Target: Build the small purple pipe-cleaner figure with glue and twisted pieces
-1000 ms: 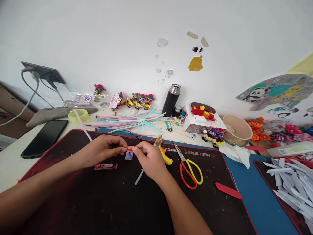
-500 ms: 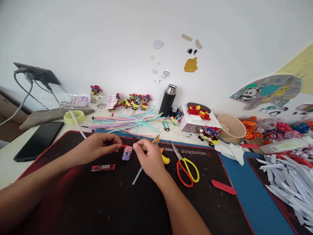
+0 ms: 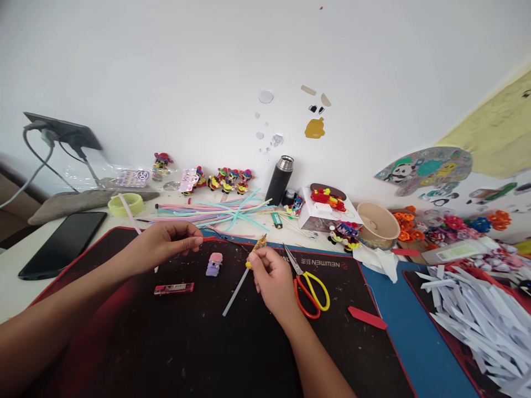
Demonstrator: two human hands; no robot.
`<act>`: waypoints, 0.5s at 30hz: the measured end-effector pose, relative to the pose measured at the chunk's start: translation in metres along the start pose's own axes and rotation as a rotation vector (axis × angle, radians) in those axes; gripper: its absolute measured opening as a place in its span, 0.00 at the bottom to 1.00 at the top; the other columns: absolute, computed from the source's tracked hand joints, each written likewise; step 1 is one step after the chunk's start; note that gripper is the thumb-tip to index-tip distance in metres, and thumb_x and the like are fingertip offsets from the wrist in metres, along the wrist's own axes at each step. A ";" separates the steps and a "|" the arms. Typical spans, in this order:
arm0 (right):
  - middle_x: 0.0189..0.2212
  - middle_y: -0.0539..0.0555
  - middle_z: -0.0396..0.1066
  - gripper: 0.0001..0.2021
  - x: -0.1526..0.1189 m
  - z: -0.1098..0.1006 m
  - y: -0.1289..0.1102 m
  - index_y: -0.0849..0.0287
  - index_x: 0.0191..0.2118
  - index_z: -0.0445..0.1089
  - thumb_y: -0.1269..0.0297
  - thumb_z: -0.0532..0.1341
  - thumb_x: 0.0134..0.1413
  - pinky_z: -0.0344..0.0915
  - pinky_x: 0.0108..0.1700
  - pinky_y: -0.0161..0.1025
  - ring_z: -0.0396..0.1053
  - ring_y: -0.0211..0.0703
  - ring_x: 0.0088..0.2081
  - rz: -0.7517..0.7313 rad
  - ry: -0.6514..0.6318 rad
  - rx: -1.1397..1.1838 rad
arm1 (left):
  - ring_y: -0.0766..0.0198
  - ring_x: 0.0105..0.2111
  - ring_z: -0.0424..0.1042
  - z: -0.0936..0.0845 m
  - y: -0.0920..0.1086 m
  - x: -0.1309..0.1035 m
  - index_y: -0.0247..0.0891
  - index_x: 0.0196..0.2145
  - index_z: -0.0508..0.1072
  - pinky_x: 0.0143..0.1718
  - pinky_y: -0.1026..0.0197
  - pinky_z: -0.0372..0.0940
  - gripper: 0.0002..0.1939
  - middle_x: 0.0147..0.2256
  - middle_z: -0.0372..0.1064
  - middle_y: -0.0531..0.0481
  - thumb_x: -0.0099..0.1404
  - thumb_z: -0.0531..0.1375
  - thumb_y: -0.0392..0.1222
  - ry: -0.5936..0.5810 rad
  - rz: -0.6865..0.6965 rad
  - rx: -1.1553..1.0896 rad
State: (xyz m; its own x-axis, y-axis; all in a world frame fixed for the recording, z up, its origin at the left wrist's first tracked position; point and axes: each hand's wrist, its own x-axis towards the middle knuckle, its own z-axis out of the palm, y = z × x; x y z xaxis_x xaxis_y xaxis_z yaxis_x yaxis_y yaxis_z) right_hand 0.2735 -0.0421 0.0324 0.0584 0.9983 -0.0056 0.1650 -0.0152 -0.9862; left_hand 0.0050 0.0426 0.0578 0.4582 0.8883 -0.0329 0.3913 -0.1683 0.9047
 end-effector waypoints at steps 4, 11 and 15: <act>0.15 0.41 0.57 0.21 -0.017 -0.022 0.007 0.57 0.33 0.68 0.41 0.63 0.62 0.51 0.19 0.32 0.54 0.34 0.15 0.096 -0.008 -0.043 | 0.63 0.27 0.70 -0.001 0.003 0.000 0.39 0.31 0.75 0.29 0.63 0.62 0.21 0.28 0.74 0.51 0.65 0.63 0.61 0.005 -0.010 -0.028; 0.19 0.45 0.64 0.15 -0.039 -0.002 0.000 0.56 0.36 0.74 0.50 0.61 0.67 0.56 0.24 0.35 0.61 0.38 0.20 0.022 -0.288 -0.292 | 0.63 0.27 0.70 0.001 0.008 -0.001 0.39 0.30 0.75 0.30 0.63 0.63 0.20 0.28 0.74 0.52 0.65 0.62 0.60 0.002 0.008 -0.018; 0.25 0.47 0.74 0.07 -0.038 0.031 -0.015 0.53 0.44 0.78 0.60 0.64 0.66 0.60 0.31 0.36 0.71 0.41 0.26 -0.128 -0.404 -0.563 | 0.64 0.27 0.70 -0.001 0.009 -0.002 0.38 0.31 0.75 0.30 0.62 0.64 0.18 0.29 0.75 0.51 0.65 0.62 0.58 0.016 0.008 -0.026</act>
State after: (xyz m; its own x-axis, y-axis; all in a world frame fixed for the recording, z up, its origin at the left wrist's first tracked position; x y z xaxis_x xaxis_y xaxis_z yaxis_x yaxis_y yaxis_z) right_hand 0.2380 -0.0783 0.0418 -0.3477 0.9354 -0.0640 0.6371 0.1857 -0.7481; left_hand 0.0069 0.0392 0.0664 0.4485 0.8936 -0.0188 0.3666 -0.1647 0.9157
